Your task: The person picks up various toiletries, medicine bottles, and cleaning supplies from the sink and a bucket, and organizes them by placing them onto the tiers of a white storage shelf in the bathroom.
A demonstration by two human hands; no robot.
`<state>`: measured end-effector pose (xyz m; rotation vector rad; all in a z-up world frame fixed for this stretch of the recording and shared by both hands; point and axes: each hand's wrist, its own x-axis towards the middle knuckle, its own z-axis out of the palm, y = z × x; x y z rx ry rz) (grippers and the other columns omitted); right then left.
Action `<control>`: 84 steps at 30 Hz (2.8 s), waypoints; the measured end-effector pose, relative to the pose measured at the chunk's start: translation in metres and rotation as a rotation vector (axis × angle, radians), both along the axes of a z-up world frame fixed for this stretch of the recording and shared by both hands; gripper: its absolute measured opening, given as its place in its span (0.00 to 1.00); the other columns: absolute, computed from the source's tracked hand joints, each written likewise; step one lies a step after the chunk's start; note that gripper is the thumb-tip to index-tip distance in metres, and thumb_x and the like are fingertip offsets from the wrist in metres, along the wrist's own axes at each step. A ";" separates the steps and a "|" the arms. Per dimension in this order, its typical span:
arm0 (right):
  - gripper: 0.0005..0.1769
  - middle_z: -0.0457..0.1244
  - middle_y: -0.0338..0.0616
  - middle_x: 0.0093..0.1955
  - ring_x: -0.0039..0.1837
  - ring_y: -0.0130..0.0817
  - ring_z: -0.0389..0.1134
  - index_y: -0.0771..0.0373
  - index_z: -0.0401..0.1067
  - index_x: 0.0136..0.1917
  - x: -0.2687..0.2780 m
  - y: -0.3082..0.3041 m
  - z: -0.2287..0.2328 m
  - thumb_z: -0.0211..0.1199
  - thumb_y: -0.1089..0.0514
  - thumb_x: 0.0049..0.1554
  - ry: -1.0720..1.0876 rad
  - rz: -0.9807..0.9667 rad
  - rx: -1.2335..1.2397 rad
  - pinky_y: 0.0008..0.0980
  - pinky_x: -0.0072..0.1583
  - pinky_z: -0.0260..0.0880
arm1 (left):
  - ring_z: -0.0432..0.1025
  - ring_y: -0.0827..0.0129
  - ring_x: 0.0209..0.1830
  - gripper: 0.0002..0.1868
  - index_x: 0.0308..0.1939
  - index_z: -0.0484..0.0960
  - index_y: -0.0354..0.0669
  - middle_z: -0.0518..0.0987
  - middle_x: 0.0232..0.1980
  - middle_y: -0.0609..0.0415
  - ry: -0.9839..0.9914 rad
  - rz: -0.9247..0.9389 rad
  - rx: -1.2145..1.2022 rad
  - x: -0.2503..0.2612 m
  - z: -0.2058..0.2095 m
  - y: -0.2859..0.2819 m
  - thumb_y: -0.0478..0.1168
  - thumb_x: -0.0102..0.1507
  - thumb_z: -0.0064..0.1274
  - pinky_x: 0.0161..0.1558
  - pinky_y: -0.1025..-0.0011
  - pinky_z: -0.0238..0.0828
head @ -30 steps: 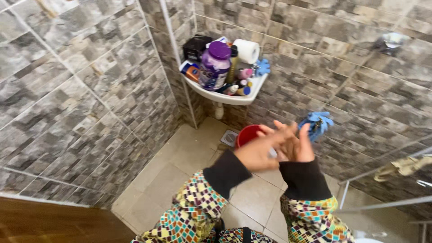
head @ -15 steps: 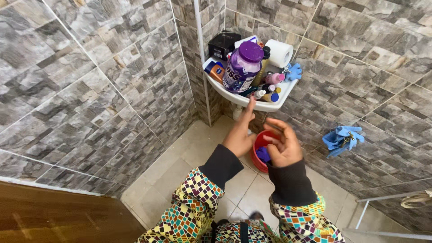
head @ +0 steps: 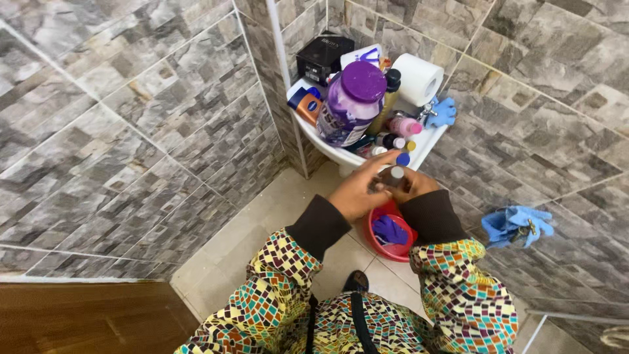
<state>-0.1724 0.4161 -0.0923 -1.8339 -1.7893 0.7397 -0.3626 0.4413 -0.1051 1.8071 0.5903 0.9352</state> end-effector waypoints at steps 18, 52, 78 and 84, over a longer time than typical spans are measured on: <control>0.47 0.62 0.57 0.58 0.49 0.44 0.68 0.59 0.57 0.73 -0.027 0.145 -0.195 0.69 0.80 0.45 0.988 0.249 0.027 0.46 0.49 0.74 | 0.73 0.68 0.60 0.30 0.72 0.65 0.33 0.76 0.60 0.46 0.079 -0.029 -0.696 -0.027 -0.125 0.115 0.39 0.67 0.50 0.61 0.72 0.69; 0.20 0.70 0.45 0.55 0.54 0.31 0.73 0.63 0.70 0.67 -0.010 -0.224 -0.001 0.61 0.64 0.61 0.378 -1.099 0.422 0.29 0.55 0.75 | 0.78 0.72 0.50 0.20 0.63 0.76 0.37 0.84 0.55 0.51 0.084 -0.893 -0.245 0.108 0.028 -0.019 0.34 0.66 0.50 0.54 0.73 0.75; 0.19 0.70 0.43 0.57 0.60 0.29 0.71 0.61 0.72 0.66 0.048 -0.613 0.078 0.63 0.62 0.61 -0.046 -1.605 0.671 0.30 0.60 0.72 | 0.80 0.69 0.52 0.17 0.59 0.79 0.44 0.85 0.55 0.55 -0.006 -1.102 0.108 0.257 0.143 -0.366 0.34 0.66 0.51 0.52 0.68 0.76; 0.26 0.67 0.43 0.60 0.62 0.29 0.69 0.60 0.67 0.71 0.081 -0.667 0.066 0.64 0.62 0.59 -0.033 -1.584 0.790 0.29 0.58 0.71 | 0.78 0.62 0.54 0.17 0.59 0.78 0.41 0.82 0.55 0.50 -0.066 -1.093 0.252 0.288 0.144 -0.425 0.34 0.66 0.51 0.53 0.66 0.75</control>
